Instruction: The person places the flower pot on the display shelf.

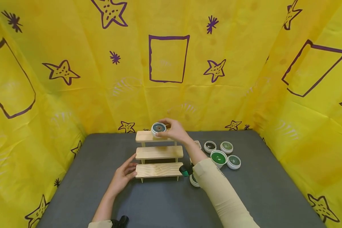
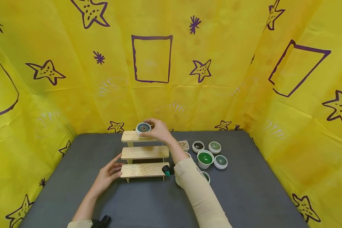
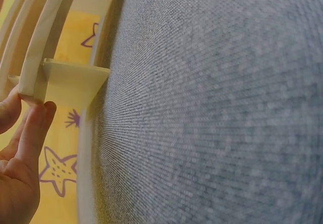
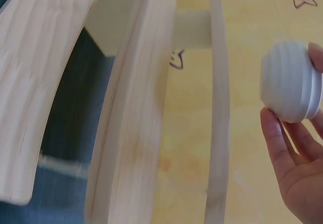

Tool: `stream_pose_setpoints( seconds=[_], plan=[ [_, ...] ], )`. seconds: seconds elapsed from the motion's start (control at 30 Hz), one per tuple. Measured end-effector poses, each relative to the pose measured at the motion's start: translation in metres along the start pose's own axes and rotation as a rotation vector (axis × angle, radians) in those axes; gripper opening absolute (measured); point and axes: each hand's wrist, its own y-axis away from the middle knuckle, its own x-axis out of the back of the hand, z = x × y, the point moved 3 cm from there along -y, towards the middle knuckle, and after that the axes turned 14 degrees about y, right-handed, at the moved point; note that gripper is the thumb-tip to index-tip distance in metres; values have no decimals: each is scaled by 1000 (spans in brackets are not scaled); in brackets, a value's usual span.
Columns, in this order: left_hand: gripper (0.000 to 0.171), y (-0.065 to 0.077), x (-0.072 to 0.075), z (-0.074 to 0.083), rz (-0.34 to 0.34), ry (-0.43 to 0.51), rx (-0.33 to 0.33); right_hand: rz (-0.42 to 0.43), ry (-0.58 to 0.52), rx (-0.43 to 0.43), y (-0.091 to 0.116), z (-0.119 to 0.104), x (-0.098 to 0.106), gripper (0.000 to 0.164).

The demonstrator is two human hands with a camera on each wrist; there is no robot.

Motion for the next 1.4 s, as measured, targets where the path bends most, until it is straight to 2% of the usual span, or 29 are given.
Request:
stream_pose_setpoints(
  seconds=[0.23, 0.67, 1.13, 1.4],
  plan=[
    [76, 1, -2, 0, 5, 8, 12, -30, -24, 8, -9, -16, -20, 63],
    [75, 1, -1, -1, 0, 10, 3, -4, 56, 7, -16, -31, -43, 64],
    [77, 2, -2, -1, -8, 42, 27, 21, 71, -9, -19, -31, -53, 61],
    [77, 1, -2, 0, 6, 21, 19, 21, 74, -19, -21, -31, -53, 62]
  ],
)
